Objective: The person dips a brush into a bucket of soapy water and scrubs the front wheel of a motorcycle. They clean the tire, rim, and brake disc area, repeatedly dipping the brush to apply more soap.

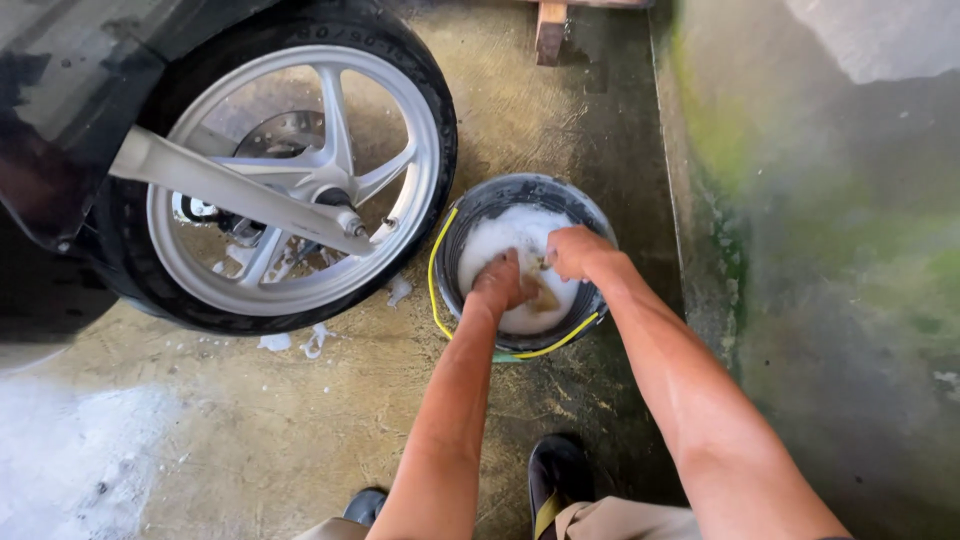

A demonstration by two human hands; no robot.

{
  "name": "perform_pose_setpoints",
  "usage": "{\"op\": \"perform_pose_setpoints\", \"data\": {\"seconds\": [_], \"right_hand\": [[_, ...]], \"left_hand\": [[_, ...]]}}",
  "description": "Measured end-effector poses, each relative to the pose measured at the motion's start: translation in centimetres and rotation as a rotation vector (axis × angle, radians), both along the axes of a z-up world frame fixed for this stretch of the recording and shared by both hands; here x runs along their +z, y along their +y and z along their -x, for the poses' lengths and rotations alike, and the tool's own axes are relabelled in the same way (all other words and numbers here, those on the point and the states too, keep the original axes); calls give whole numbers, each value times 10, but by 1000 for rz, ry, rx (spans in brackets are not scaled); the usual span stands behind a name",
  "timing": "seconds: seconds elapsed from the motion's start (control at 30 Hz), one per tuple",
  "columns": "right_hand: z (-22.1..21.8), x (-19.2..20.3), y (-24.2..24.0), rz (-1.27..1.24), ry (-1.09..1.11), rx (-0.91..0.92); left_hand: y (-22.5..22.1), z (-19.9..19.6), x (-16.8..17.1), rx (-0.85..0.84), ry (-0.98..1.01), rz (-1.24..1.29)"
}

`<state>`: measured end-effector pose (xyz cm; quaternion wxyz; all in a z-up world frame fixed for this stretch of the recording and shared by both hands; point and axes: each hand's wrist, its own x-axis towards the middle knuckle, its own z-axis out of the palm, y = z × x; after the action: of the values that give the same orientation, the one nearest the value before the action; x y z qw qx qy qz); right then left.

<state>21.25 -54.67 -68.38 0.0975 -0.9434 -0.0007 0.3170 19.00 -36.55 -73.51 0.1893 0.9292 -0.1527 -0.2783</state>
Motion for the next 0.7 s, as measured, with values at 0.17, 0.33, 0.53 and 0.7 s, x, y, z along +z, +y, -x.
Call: {"op": "perform_pose_setpoints", "data": {"seconds": [0.17, 0.33, 0.53, 0.7], "right_hand": [[11, -2, 11, -10, 175, 34], [-5, -16, 6, 151, 79, 149], [8, -4, 15, 68, 89, 234], [-8, 20, 10, 71, -51, 91]], "left_hand": [[-21, 9, -9, 41, 84, -41], [-13, -33, -94, 192, -109, 39], [21, -37, -60, 139, -470, -92], [21, -28, 6, 235, -303, -115]]}}
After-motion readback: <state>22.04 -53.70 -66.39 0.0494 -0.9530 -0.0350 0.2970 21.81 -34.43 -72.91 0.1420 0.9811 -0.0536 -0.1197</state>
